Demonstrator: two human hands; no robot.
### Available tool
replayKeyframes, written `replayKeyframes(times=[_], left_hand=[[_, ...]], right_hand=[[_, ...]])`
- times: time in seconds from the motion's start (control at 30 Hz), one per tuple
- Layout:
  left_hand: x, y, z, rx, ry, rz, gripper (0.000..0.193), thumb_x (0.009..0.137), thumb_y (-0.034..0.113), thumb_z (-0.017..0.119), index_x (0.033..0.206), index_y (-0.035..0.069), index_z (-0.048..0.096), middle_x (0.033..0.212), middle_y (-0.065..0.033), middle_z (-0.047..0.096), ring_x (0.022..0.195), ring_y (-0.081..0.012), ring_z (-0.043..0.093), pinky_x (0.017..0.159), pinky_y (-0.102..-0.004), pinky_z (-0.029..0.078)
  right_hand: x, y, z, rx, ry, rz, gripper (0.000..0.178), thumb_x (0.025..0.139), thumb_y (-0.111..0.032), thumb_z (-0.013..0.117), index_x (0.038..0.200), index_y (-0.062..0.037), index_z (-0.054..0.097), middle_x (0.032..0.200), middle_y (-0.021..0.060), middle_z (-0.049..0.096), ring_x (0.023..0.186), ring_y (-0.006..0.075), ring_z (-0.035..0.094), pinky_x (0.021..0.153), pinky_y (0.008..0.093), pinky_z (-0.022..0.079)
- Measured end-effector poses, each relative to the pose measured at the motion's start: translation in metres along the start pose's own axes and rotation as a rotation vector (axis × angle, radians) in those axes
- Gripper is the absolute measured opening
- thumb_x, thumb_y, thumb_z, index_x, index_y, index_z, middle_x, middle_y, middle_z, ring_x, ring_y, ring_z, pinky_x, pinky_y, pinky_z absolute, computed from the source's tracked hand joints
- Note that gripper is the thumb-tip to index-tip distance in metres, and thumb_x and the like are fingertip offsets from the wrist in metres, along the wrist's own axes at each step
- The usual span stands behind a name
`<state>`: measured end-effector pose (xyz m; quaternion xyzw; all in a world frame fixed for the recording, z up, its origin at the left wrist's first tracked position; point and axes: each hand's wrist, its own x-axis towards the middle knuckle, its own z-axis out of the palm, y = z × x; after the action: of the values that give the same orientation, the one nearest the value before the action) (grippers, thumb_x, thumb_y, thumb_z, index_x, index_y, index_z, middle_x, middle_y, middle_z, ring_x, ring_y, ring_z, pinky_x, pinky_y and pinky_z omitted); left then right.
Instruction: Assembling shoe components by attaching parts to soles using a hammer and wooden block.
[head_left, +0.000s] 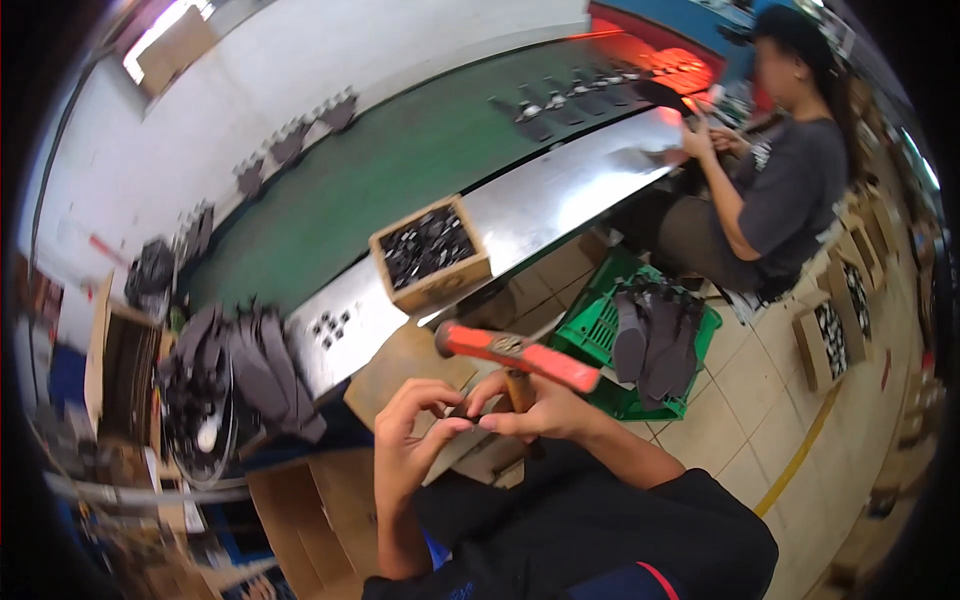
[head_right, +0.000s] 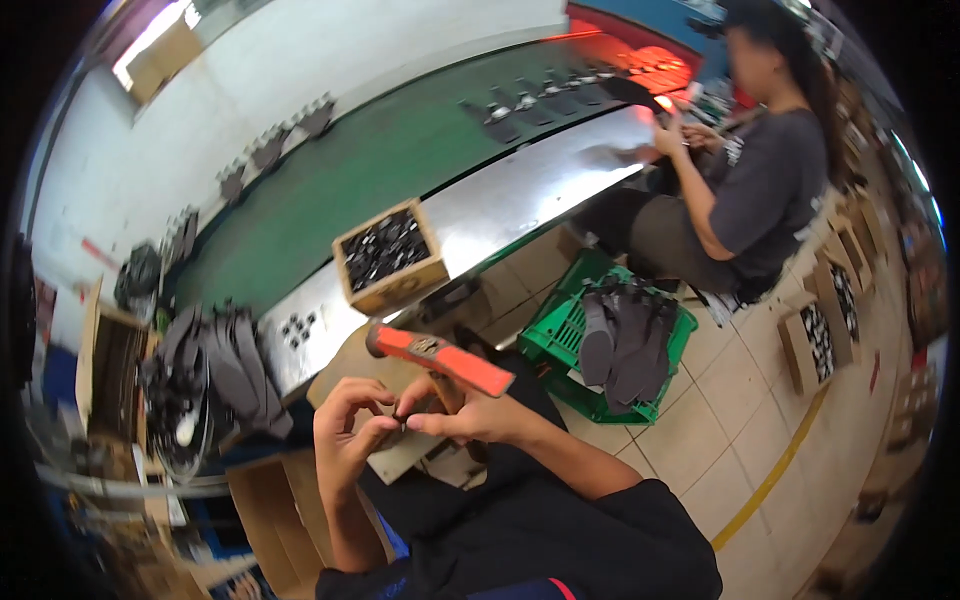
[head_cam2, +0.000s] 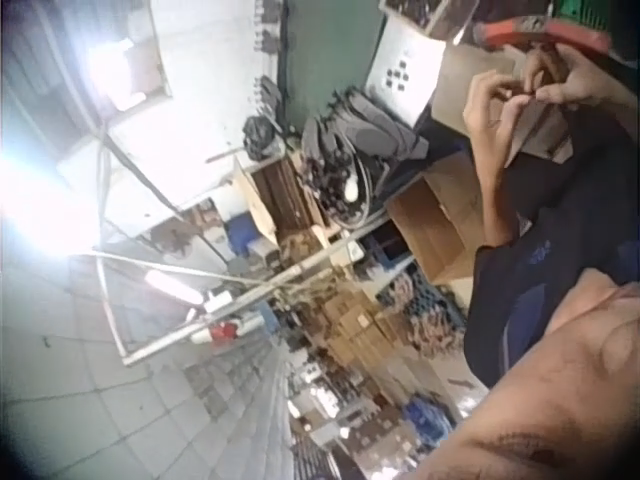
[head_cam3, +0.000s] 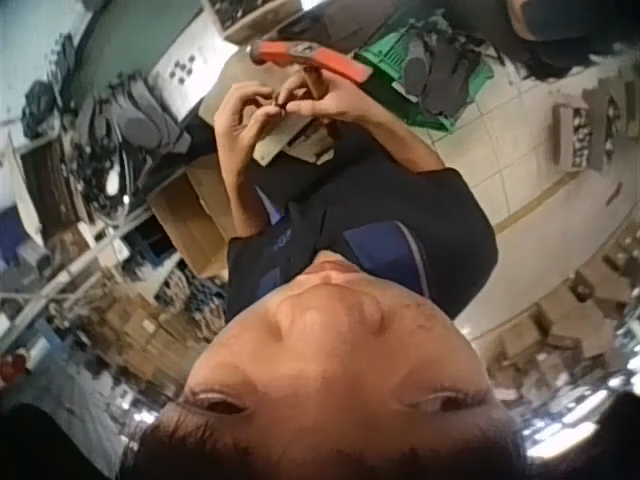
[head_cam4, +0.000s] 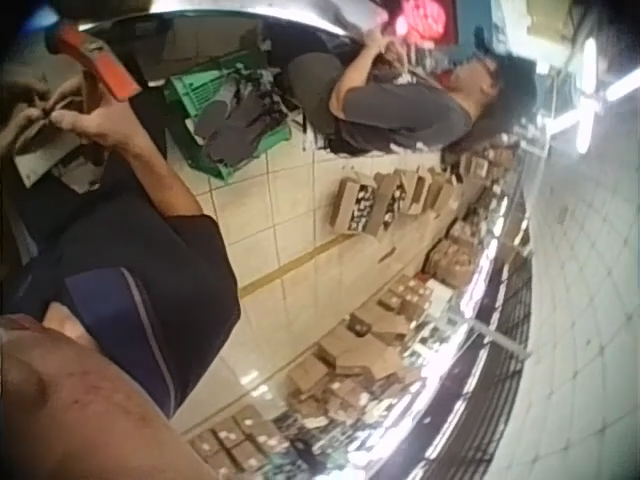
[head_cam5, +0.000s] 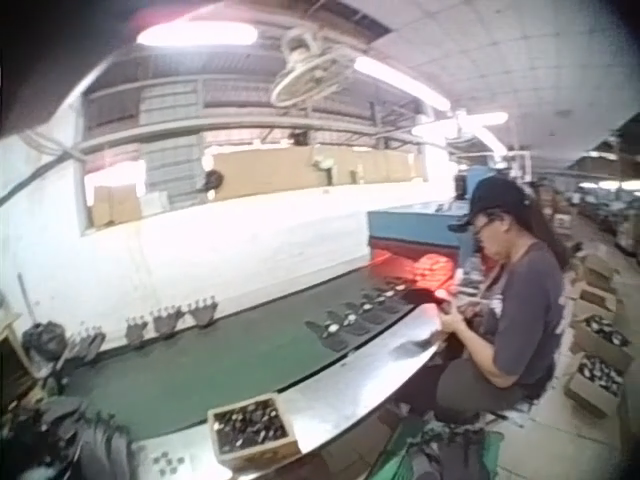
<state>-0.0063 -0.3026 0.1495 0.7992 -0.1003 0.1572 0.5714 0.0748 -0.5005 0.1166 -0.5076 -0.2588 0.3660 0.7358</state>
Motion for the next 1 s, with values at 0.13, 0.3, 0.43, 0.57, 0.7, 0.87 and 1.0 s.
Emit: replayKeyframes(times=[0.13, 0.3, 0.43, 0.57, 0.7, 0.87, 1.0], left_hand=[[0.026, -0.047, 0.001, 0.358, 0.152, -0.301, 0.031, 0.098, 0.026, 0.064, 0.114, 0.0, 0.065, 0.101, -0.0155, 0.068, 0.096, -0.0262, 0.066, 0.084, -0.0351, 0.052], [0.014, -0.137, -0.001, 0.931, 0.2, -0.333, 0.056, 0.102, 0.04, 0.053, 0.137, -0.004, 0.048, 0.141, -0.0217, 0.049, 0.137, -0.0396, 0.039, 0.115, -0.0507, 0.027], [0.011, -0.142, 0.003, 1.034, 0.217, -0.363, 0.062, 0.1, 0.045, 0.051, 0.138, -0.005, 0.047, 0.14, -0.0235, 0.049, 0.135, -0.039, 0.04, 0.115, -0.054, 0.025], [0.016, -0.135, 0.002, 1.031, 0.171, -0.386, 0.064, 0.099, 0.045, 0.052, 0.138, -0.006, 0.047, 0.137, -0.0238, 0.051, 0.132, -0.04, 0.043, 0.113, -0.0545, 0.027], [0.01, -0.149, 0.007, 1.085, 0.183, -0.306, 0.066, 0.099, 0.047, 0.051, 0.139, -0.006, 0.047, 0.137, -0.0256, 0.05, 0.132, -0.0405, 0.042, 0.116, -0.0557, 0.024], [0.001, -0.142, 0.007, 1.045, 0.206, -0.268, 0.068, 0.098, 0.048, 0.051, 0.14, -0.006, 0.046, 0.139, -0.0252, 0.048, 0.132, -0.0417, 0.041, 0.116, -0.0565, 0.023], [0.002, -0.134, 0.001, 1.024, 0.129, -0.227, 0.068, 0.096, 0.05, 0.055, 0.139, -0.002, 0.049, 0.14, -0.0265, 0.046, 0.133, -0.0432, 0.038, 0.115, -0.0584, 0.022]], right_hand=[[-0.015, 0.025, -0.027, 0.025, 0.041, -0.053, 0.083, 0.092, -0.011, 0.069, 0.16, -0.0176, 0.021, 0.107, 0.0057, 0.066, 0.055, 0.0035, 0.047, 0.046, 0.019, 0.039], [-0.051, 0.089, -0.061, 0.173, 0.152, 0.215, 0.025, 0.095, -0.014, 0.067, 0.112, 0.0038, 0.064, 0.084, 0.0049, 0.068, 0.046, 0.0055, 0.049, 0.044, 0.0223, 0.039], [-0.074, 0.163, -0.083, 0.46, 0.183, 0.38, 0.024, 0.097, -0.011, 0.063, 0.118, 0.0014, 0.061, 0.087, 0.0084, 0.067, 0.049, 0.005, 0.044, 0.043, 0.0212, 0.034], [-0.083, 0.216, -0.097, 0.824, 0.35, 0.433, 0.018, 0.1, -0.009, 0.058, 0.115, 0.0007, 0.059, 0.098, 0.0089, 0.063, 0.055, 0.0037, 0.038, 0.045, 0.018, 0.033], [-0.089, 0.238, -0.115, 0.991, 0.381, 0.337, 0.023, 0.101, -0.012, 0.057, 0.118, 0.0044, 0.057, 0.101, 0.0063, 0.061, 0.061, 0.004, 0.04, 0.048, 0.0175, 0.035], [-0.083, 0.243, -0.117, 1.092, 0.354, 0.387, 0.02, 0.102, -0.013, 0.056, 0.117, -0.0005, 0.053, 0.11, 0.0081, 0.058, 0.072, 0.0107, 0.047, 0.057, 0.0207, 0.044], [-0.078, 0.245, -0.122, 1.392, 0.378, 0.391, 0.025, 0.1, -0.015, 0.059, 0.118, 0.0008, 0.051, 0.11, 0.0077, 0.056, 0.079, 0.0126, 0.049, 0.068, 0.0226, 0.048]])
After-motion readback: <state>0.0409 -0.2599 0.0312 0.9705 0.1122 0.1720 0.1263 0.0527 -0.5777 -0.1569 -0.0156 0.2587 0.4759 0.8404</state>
